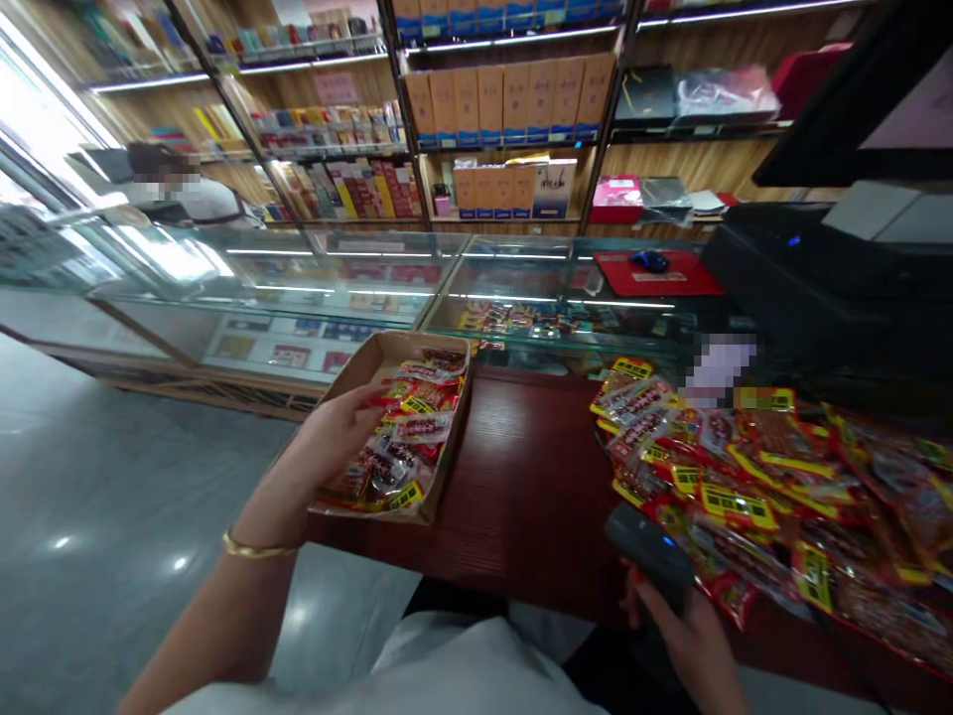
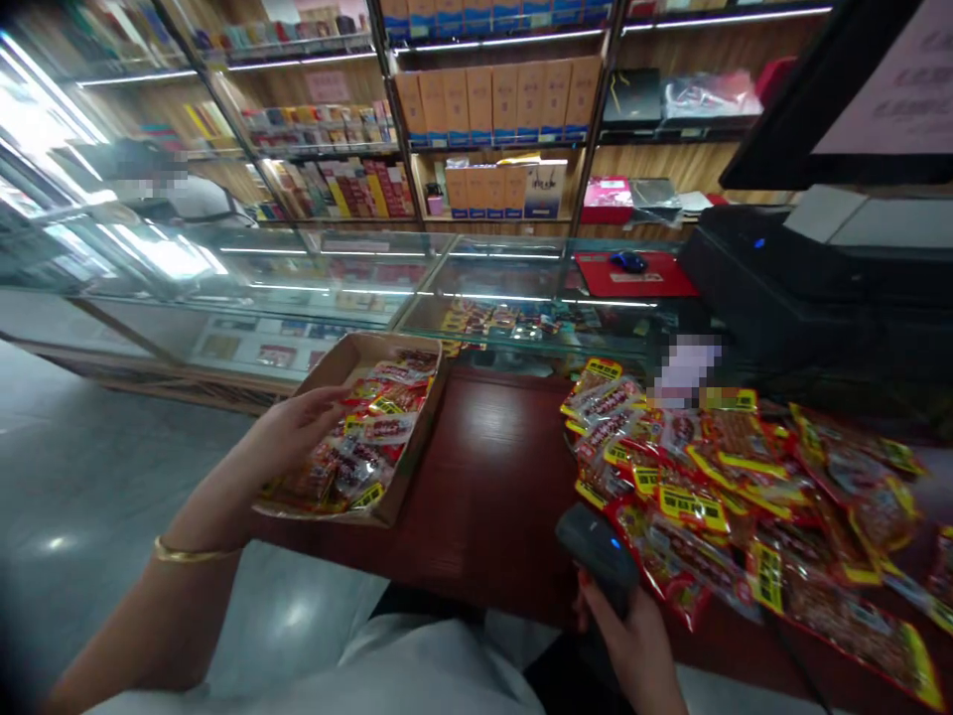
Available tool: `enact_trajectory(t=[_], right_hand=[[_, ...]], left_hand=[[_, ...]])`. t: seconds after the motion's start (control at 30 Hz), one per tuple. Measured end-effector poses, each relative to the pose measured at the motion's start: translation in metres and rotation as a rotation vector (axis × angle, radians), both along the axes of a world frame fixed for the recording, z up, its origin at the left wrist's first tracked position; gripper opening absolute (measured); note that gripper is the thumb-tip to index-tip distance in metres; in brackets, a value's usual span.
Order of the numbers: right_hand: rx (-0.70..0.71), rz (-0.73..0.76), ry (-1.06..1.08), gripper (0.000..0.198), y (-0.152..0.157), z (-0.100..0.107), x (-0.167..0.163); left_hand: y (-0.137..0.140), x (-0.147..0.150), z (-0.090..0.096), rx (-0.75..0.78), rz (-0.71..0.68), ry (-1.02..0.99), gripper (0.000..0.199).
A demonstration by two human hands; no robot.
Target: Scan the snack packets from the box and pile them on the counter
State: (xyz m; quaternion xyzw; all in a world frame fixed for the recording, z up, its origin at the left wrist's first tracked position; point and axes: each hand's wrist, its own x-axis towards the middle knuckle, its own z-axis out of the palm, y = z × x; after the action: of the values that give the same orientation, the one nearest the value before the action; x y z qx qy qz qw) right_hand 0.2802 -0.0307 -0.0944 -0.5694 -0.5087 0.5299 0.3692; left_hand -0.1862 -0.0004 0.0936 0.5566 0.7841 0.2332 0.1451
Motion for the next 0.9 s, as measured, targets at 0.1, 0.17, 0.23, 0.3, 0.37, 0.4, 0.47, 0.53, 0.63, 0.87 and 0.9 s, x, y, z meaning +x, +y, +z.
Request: enact_trajectory(t=[0.1,0.17,0.23,0.3,0.37,0.4,0.47,0.53,0.63,0.87,0.9], right_hand=[[-0.018,-0.02,0.001,0.055,-0.002,0.002,-0.001],[-0.033,-0.042,0.001,0.056,-0.002,0.006,-0.003],[-0.039,-0.05,0.003,0.057,-0.002,0.008,-0.004],[-0.047,-0.03,0.001,0.058,0.0,0.009,-0.003],[-0.054,-0.007,0.002,0.059,0.001,0.008,-0.002],[-0.055,-0.002,0.008,0.059,0.002,0.007,-0.002],[-0.043,-0.019,0.022,0.06,0.002,0.006,-0.002],[-0.035,-0.032,0.027,0.059,0.001,0.006,-0.003],[-0.018,-0.036,0.029,0.058,0.001,0.009,-0.007],[-0.009,-0.064,0.045,0.061,0.002,0.016,-0.014],[-0.005,-0.069,0.042,0.061,0.002,0.016,-0.015]], left_hand=[[0.005,-0.013,-0.021,-0.204,-0.227,0.223,0.054],[0.014,-0.006,-0.034,-0.205,-0.364,0.286,0.059],[0.024,0.004,-0.044,-0.203,-0.423,0.341,0.058],[0.033,0.011,-0.047,-0.238,-0.425,0.408,0.047],[0.037,0.013,-0.043,-0.303,-0.402,0.474,0.031],[0.037,0.013,-0.037,-0.331,-0.375,0.494,0.024],[0.032,0.014,-0.022,-0.345,-0.301,0.487,0.017],[0.024,0.021,-0.004,-0.262,-0.246,0.362,0.02],[0.015,0.051,0.012,-0.088,-0.271,-0.116,0.033],[0.039,0.174,-0.058,-0.185,-0.437,-0.995,0.037],[0.043,0.186,-0.073,-0.208,-0.412,-1.028,0.038]])
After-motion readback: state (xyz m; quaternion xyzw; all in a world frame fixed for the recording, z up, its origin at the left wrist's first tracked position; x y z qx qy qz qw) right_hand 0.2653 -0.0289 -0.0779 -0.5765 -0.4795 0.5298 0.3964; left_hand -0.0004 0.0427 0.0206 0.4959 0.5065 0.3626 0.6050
